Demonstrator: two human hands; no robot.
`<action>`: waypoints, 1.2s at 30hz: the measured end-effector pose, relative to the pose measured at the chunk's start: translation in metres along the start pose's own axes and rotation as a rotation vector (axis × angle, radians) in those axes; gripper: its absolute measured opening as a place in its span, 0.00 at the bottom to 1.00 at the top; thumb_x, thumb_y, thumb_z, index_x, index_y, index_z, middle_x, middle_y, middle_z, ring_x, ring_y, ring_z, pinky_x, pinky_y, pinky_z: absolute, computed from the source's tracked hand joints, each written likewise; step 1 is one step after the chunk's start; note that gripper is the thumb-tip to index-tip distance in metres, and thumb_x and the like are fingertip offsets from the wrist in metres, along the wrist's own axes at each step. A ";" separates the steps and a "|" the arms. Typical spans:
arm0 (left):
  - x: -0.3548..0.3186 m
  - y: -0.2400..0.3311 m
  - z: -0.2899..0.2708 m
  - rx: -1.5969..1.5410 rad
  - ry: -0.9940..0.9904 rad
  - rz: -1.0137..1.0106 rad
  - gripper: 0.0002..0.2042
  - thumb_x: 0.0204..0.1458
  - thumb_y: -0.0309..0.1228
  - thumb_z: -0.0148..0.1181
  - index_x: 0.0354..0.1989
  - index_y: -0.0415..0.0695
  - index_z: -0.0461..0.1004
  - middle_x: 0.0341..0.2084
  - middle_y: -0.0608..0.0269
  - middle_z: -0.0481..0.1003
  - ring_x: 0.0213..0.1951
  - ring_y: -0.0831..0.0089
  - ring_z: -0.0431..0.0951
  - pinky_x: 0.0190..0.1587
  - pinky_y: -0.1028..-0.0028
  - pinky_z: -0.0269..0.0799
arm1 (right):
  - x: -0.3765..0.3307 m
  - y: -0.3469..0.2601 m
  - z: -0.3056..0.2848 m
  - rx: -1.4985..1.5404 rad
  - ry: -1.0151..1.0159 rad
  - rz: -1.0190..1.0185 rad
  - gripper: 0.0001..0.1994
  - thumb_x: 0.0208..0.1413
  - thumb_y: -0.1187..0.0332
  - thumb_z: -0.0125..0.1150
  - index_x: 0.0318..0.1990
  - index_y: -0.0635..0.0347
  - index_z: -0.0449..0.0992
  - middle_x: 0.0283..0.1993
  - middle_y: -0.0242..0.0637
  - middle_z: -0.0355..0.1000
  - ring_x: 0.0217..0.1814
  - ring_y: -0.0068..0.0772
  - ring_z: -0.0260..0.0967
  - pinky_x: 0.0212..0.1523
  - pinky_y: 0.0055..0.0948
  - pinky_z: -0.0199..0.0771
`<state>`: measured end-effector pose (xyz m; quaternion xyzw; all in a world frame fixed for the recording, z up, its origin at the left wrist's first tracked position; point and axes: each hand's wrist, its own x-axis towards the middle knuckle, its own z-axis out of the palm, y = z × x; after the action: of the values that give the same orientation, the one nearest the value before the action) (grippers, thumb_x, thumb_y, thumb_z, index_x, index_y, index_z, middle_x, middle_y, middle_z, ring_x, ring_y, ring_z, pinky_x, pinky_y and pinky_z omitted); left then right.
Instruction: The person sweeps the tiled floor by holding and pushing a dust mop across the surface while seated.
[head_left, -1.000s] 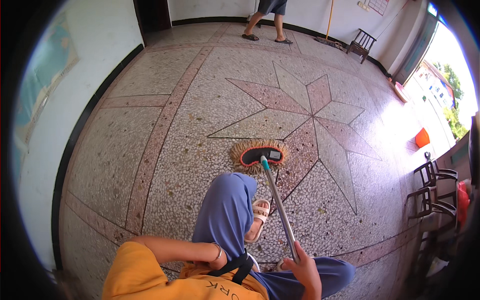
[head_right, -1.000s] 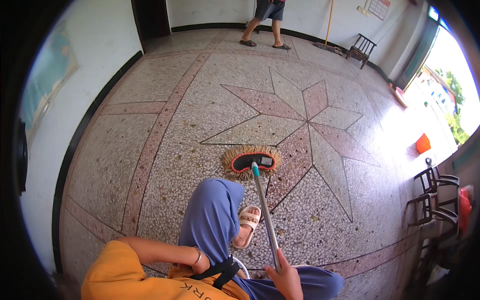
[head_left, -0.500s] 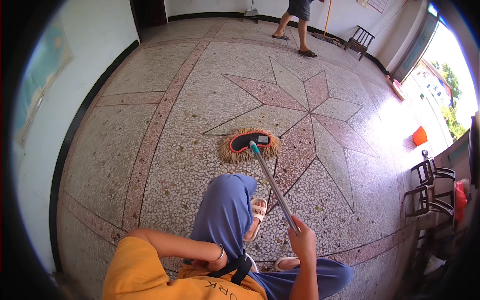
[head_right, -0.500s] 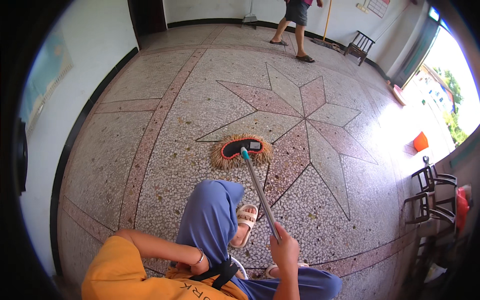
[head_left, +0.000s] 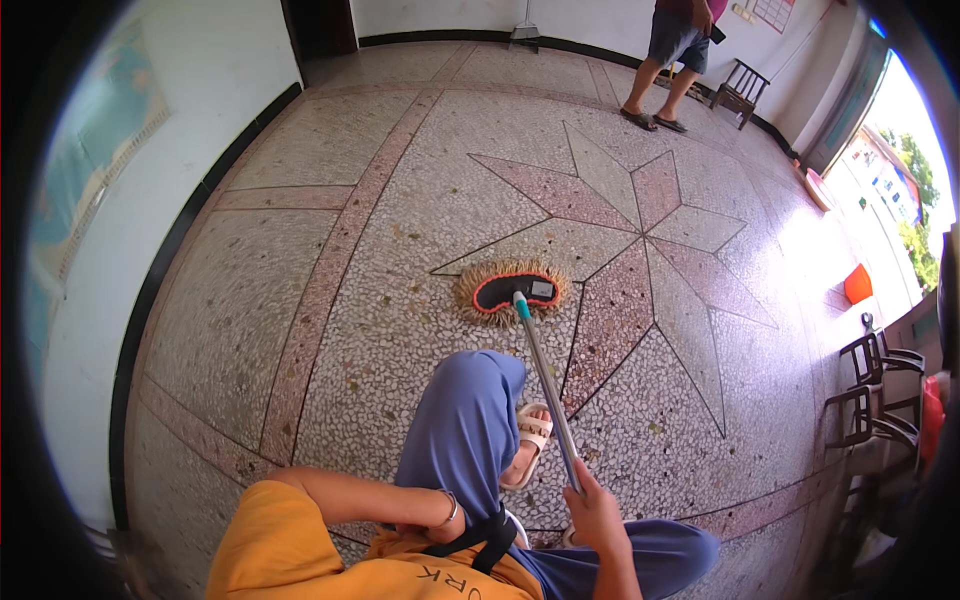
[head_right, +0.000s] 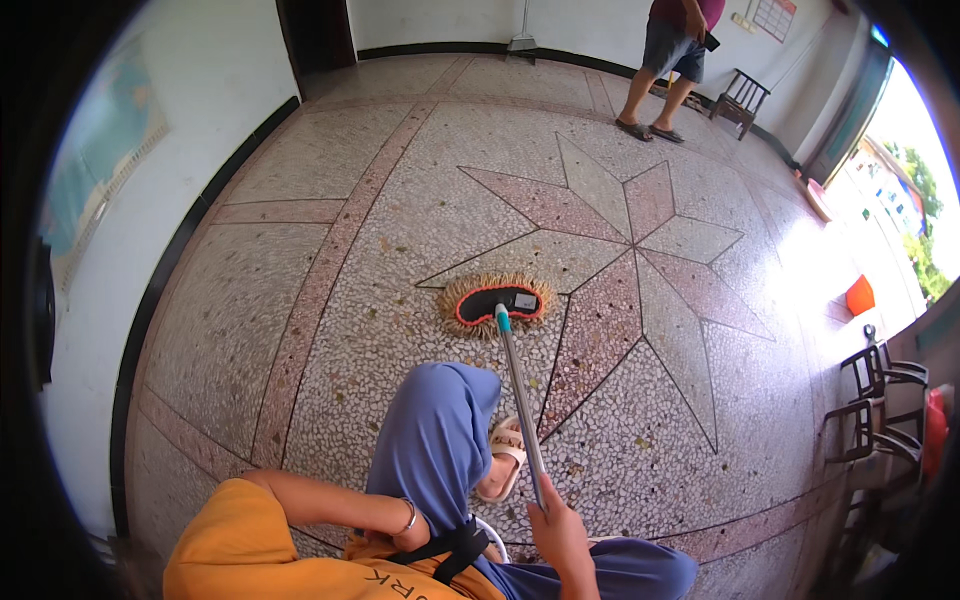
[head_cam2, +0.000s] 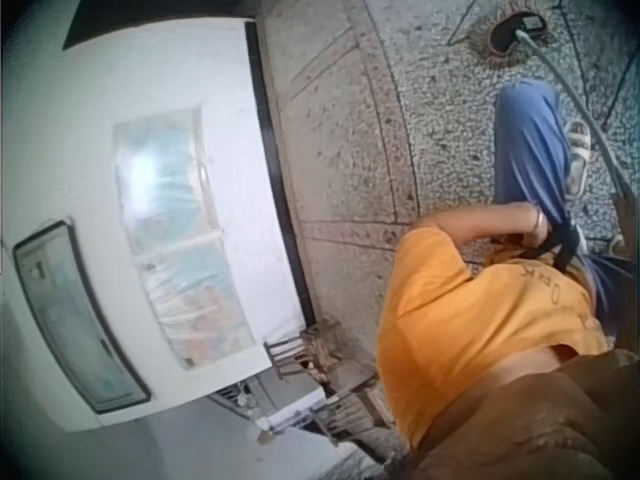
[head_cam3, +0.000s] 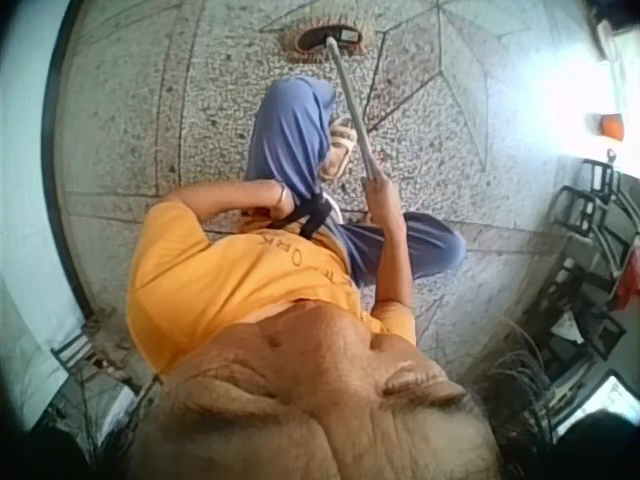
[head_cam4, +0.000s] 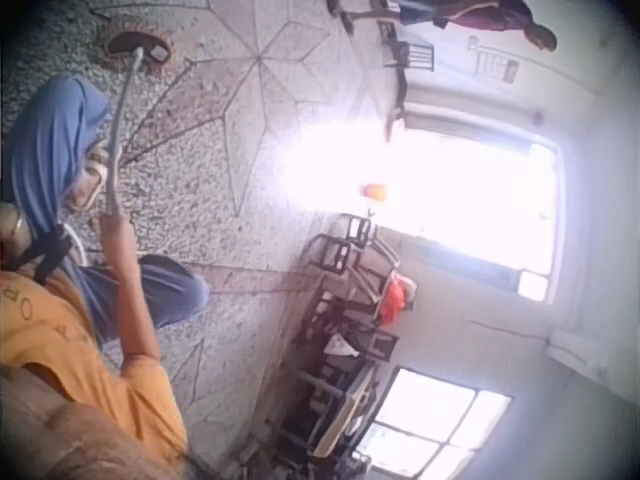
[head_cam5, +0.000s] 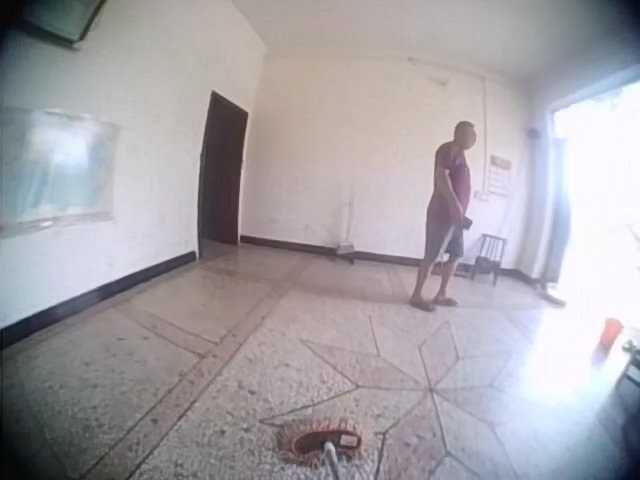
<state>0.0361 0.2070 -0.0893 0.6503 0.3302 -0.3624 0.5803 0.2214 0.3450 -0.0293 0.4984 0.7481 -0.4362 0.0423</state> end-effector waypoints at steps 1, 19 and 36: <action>0.002 -0.001 -0.002 0.001 -0.007 0.008 0.12 0.46 0.32 0.52 0.36 0.40 0.75 0.31 0.53 0.74 0.34 0.63 0.75 0.35 0.67 0.70 | -0.019 0.007 -0.019 -0.051 -0.052 0.048 0.26 0.49 0.61 0.54 0.57 0.51 0.61 0.27 0.55 0.70 0.35 0.57 0.69 0.36 0.40 0.68; 0.005 0.004 -0.014 0.206 -0.103 0.040 0.12 0.45 0.29 0.51 0.36 0.40 0.76 0.36 0.52 0.75 0.38 0.63 0.75 0.40 0.68 0.70 | 0.098 -0.007 -0.014 1.887 -0.779 0.446 0.18 0.55 0.71 0.47 0.53 0.63 0.60 0.20 0.27 0.58 0.14 0.17 0.54 0.11 0.18 0.53; 0.026 0.049 -0.036 0.239 -0.175 0.039 0.15 0.54 0.34 0.41 0.44 0.44 0.73 0.42 0.58 0.73 0.43 0.67 0.73 0.47 0.72 0.64 | -0.153 0.136 -0.041 2.384 -0.311 0.175 0.23 0.58 0.66 0.37 0.58 0.70 0.51 0.23 0.30 0.56 0.15 0.18 0.55 0.11 0.19 0.55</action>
<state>0.0947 0.2381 -0.0834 0.6869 0.2199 -0.4432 0.5323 0.4193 0.2823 -0.0109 0.2152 -0.1744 -0.9040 -0.3257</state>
